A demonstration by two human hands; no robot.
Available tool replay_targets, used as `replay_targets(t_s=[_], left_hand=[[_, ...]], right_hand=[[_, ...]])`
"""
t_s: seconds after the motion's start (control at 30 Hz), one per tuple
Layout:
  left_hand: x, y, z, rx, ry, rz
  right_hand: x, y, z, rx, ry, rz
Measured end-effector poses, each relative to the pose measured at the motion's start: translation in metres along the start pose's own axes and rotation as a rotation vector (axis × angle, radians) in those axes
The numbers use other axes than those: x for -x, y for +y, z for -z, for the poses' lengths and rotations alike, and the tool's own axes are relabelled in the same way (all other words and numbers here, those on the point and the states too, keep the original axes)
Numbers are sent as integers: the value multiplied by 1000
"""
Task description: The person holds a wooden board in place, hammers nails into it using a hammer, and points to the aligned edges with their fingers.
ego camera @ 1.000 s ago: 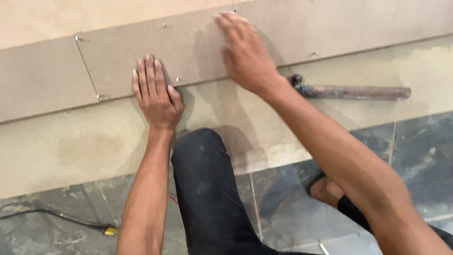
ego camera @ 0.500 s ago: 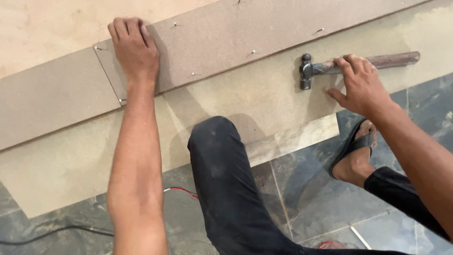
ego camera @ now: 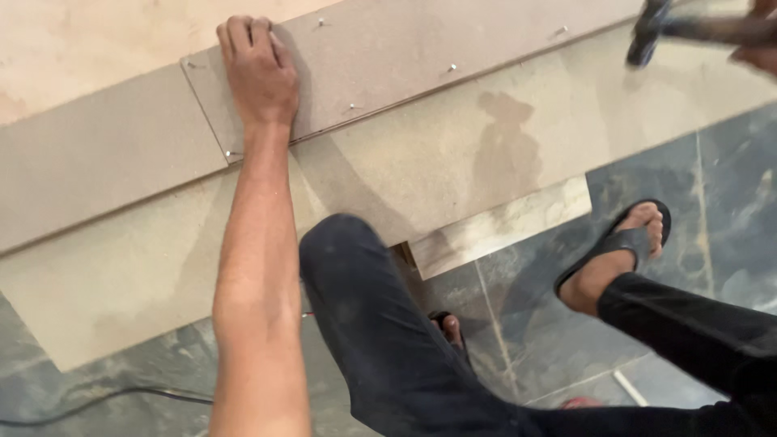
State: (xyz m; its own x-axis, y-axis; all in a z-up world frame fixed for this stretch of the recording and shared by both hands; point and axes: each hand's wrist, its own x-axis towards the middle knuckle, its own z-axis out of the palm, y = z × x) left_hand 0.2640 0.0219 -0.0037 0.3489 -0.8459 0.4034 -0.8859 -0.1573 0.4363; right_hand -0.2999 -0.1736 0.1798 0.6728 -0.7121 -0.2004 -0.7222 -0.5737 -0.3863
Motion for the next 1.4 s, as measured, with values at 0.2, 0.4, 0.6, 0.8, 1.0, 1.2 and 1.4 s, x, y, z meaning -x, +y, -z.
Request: replay_targets(t_s=[0.2, 0.4, 0.6, 0.8, 1.0, 1.2, 1.4], left_hand=[[-4, 7, 9, -116, 55, -101], [-19, 10, -6, -130, -49, 40], [-13, -9, -4, -153, -92, -2], [-16, -7, -9, -109, -159, 96], [-4, -18, -13, -146, -122, 23], [-14, -10, -2, -163, -122, 16], [-10, 8, 10, -24, -139, 34]], right_hand=[[96, -21, 9, -131, 111, -623], [78, -98, -7, -449, 94, -805], [69, -81, -49, -870, 175, -537], [57, -90, -70, -762, 243, -645], [63, -90, -89, -907, 343, -562], [67, -87, -105, -850, 355, -588], [74, -85, -111, -841, 403, -540]])
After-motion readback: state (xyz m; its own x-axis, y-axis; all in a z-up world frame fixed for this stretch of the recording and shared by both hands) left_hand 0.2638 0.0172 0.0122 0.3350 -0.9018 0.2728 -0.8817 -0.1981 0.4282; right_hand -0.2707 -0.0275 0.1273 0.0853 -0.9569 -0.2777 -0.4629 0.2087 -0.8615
